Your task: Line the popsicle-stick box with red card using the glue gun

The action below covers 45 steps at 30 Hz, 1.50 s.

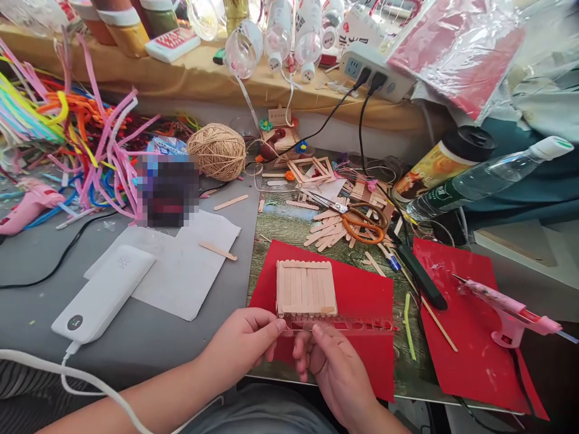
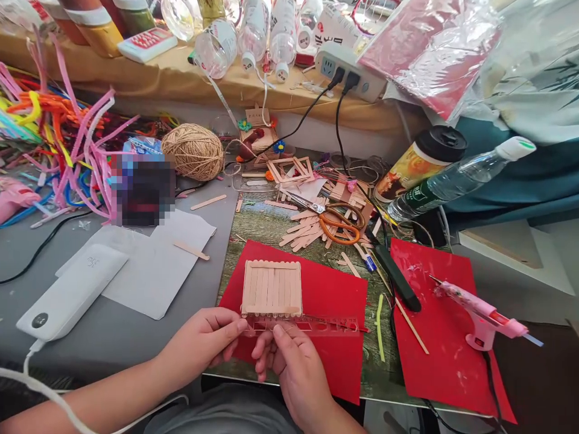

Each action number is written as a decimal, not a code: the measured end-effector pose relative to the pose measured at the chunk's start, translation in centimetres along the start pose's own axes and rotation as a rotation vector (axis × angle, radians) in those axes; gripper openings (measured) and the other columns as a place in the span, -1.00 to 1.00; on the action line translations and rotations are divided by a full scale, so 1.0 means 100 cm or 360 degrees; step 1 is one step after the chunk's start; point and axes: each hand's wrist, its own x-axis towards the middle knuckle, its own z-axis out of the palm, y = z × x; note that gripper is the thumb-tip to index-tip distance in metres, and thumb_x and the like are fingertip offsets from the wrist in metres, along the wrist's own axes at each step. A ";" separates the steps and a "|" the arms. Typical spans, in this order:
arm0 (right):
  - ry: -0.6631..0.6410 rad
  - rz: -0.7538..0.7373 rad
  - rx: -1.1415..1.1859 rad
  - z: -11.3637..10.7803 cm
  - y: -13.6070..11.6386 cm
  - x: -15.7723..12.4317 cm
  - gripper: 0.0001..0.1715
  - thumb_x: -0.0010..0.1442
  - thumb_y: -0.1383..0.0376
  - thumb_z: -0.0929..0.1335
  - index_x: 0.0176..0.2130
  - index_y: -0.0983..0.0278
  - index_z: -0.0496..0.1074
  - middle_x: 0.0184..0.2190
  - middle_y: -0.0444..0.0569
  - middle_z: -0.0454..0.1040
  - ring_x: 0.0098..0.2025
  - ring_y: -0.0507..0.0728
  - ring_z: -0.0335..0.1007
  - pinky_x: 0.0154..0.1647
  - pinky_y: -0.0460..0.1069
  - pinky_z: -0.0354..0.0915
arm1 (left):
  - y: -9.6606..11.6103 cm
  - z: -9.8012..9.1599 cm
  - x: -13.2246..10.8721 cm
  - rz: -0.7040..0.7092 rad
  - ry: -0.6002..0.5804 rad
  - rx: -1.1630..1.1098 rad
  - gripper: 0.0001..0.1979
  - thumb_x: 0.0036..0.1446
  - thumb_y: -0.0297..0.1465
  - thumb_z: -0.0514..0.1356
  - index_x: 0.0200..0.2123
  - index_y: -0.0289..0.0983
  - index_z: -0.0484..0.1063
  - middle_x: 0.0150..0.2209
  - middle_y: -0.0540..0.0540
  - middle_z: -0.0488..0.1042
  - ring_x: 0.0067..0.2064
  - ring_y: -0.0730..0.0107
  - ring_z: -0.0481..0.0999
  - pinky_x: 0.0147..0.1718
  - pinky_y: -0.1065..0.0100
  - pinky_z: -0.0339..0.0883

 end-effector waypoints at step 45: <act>-0.0486 -0.0030 0.0247 -0.021 0.006 0.016 -0.46 0.46 -0.01 0.39 0.12 0.35 0.64 -0.39 0.05 0.65 -0.47 0.03 0.52 -0.44 -0.10 0.47 | -0.005 0.002 -0.001 0.0075 0.0081 0.0208 -0.32 0.17 0.26 0.22 -0.52 -0.27 0.43 -0.61 0.02 0.31 -0.54 0.48 0.22 -0.57 0.47 0.11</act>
